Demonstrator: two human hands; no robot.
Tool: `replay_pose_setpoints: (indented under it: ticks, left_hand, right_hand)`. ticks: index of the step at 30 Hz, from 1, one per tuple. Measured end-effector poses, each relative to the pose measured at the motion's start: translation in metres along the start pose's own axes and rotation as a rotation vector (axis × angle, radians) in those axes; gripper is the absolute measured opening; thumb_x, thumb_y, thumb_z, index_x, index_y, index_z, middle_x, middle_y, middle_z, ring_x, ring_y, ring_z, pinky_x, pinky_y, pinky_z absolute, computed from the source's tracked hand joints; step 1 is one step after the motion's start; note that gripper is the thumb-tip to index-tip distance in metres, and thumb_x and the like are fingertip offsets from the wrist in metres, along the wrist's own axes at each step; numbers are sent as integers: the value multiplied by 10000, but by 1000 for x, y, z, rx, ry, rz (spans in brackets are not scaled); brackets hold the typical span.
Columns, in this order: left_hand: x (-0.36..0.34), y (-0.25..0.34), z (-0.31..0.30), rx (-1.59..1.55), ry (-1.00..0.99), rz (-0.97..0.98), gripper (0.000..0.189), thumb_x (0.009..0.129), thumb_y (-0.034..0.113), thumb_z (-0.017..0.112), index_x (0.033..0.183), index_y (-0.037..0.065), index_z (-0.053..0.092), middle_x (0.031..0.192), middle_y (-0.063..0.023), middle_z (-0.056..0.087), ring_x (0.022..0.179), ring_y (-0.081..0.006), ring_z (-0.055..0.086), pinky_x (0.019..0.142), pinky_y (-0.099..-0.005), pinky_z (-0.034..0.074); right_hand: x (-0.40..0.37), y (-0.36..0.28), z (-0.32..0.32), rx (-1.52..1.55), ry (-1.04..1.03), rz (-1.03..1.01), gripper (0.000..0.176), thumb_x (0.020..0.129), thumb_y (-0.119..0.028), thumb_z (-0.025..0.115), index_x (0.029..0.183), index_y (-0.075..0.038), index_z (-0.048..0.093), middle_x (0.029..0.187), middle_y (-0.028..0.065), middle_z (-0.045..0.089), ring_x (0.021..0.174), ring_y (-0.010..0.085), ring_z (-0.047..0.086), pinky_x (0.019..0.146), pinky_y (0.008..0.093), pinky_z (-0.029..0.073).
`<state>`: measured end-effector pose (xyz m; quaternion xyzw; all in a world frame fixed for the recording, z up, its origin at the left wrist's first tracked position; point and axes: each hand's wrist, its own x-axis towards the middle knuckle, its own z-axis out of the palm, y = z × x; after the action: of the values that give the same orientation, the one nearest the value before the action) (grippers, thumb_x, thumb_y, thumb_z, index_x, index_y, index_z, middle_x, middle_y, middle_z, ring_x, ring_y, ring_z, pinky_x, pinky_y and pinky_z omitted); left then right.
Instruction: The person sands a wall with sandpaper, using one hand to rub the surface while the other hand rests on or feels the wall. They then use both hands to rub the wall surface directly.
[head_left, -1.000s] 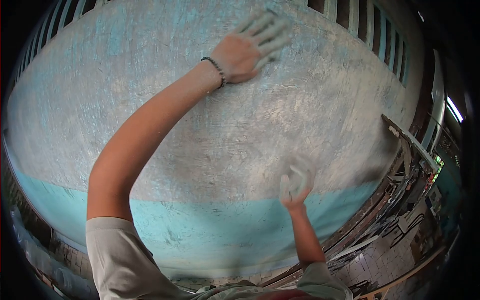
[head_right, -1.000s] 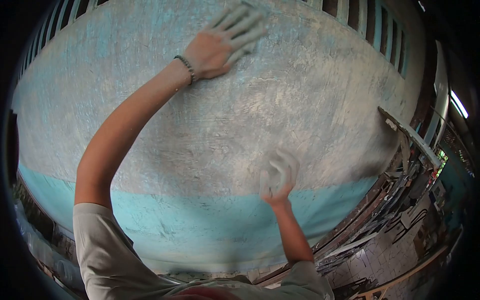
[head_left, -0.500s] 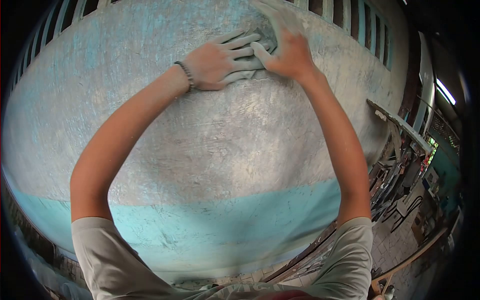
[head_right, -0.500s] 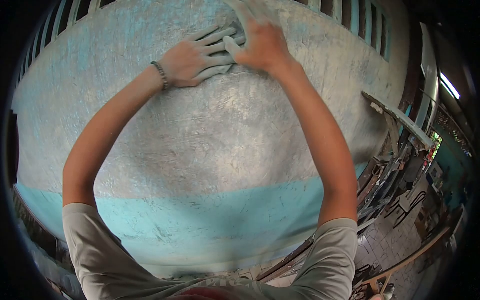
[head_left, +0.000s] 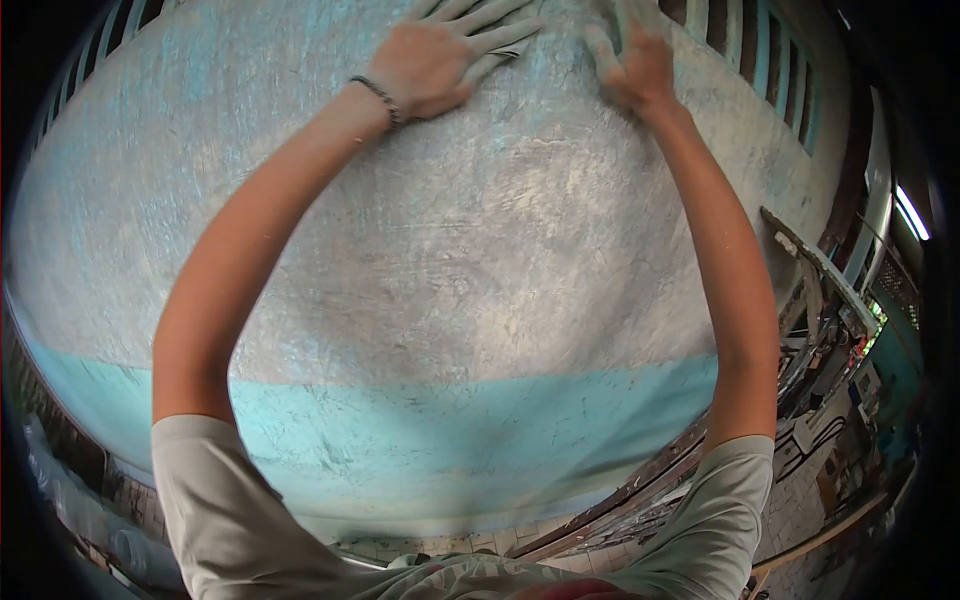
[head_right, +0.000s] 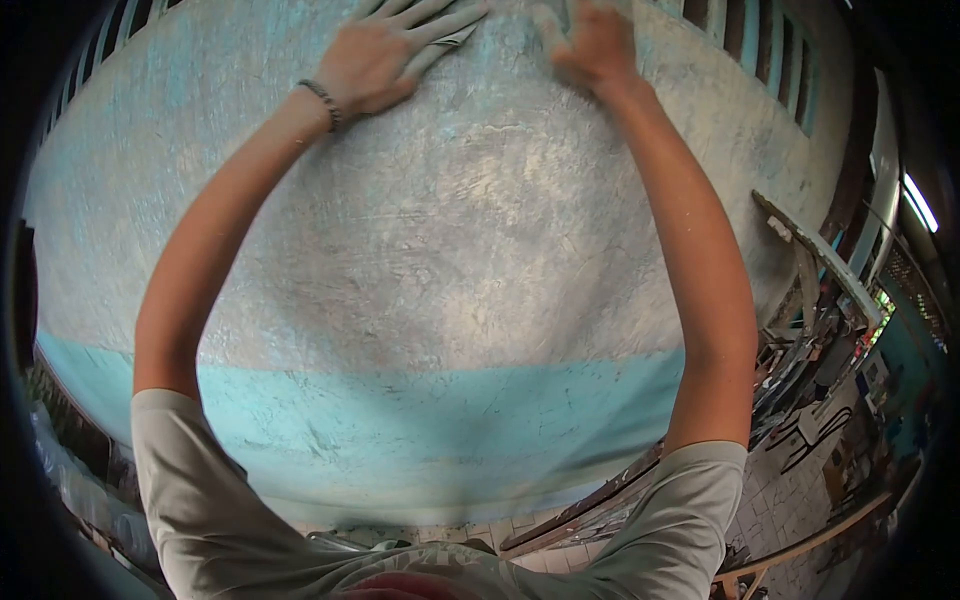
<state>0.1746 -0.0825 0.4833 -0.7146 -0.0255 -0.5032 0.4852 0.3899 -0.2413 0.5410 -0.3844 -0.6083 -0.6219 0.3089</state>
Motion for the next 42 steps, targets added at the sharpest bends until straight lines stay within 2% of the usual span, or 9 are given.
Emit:
replay_pose_setpoints:
  ticks: [2,10,14,21,24,27,32,38,42]
  left_hand:
    - [7,25,-3,-66,28,3,624,1040,360,451,1615,141,347,1702,-162,228,1577,-386,158,1293,-506,63]
    - [23,13,1,-75,96,-211,576,1079,349,372,1622,161,332,1717,-107,201,1594,-337,103,1298,-499,65]
    - [14,16,-9,-185,-105,144,572,1077,356,393,1607,144,361,1712,-139,204,1584,-332,160,1294,-498,96]
    - [1,58,0,-39,14,-136,526,1085,352,379,1604,268,356,1698,-41,264,1569,-276,221,1300,-451,145]
    - [6,43,-3,-76,-44,-112,535,1079,333,383,1605,241,351,1699,-73,254,1577,-302,189,1299,-471,124]
    - [28,24,-13,-45,8,-440,541,1059,256,417,1571,81,419,1672,-196,288,1562,-396,200,1269,-519,162]
    - [21,55,6,51,-35,-278,528,1082,358,352,1605,287,364,1698,-70,262,1581,-306,180,1302,-488,86]
    - [37,55,12,-4,241,-577,542,1071,356,388,1601,247,387,1684,-124,289,1550,-394,245,1290,-478,147]
    - [38,77,9,266,-22,-353,591,1042,321,457,1603,156,368,1656,-175,330,1517,-448,285,1262,-480,240]
  right_hand:
    - [1,4,1,-34,48,69,644,873,-284,655,1455,-65,485,1478,214,487,1397,406,441,1182,494,353]
    - [-17,22,2,-121,-22,51,639,910,-269,626,1498,-87,456,1532,190,456,1425,392,416,1217,512,310]
    - [-17,27,1,-82,-23,35,658,898,-275,641,1505,-102,457,1540,190,447,1426,393,414,1216,516,309]
    - [-22,53,-11,-96,-10,99,683,934,-369,635,1546,-157,417,1629,124,348,1507,346,312,1267,521,215]
    - [-52,153,39,-406,-151,134,651,919,-388,634,1492,-102,514,1416,203,592,1310,379,539,1149,520,375]
    - [-37,106,14,-382,117,-96,741,942,-539,564,1545,-123,454,1459,235,555,1391,368,476,1206,508,303]
    - [-34,124,30,-417,-409,144,811,904,-577,614,1575,-168,414,1574,238,424,1498,338,346,1255,514,184]
    - [-39,58,-30,-140,-218,54,763,973,-614,525,1599,-217,344,1707,36,211,1587,265,119,1308,495,-12]
    - [-37,69,-30,-123,-185,59,766,968,-617,545,1600,-236,342,1710,30,209,1593,250,109,1311,496,-19]
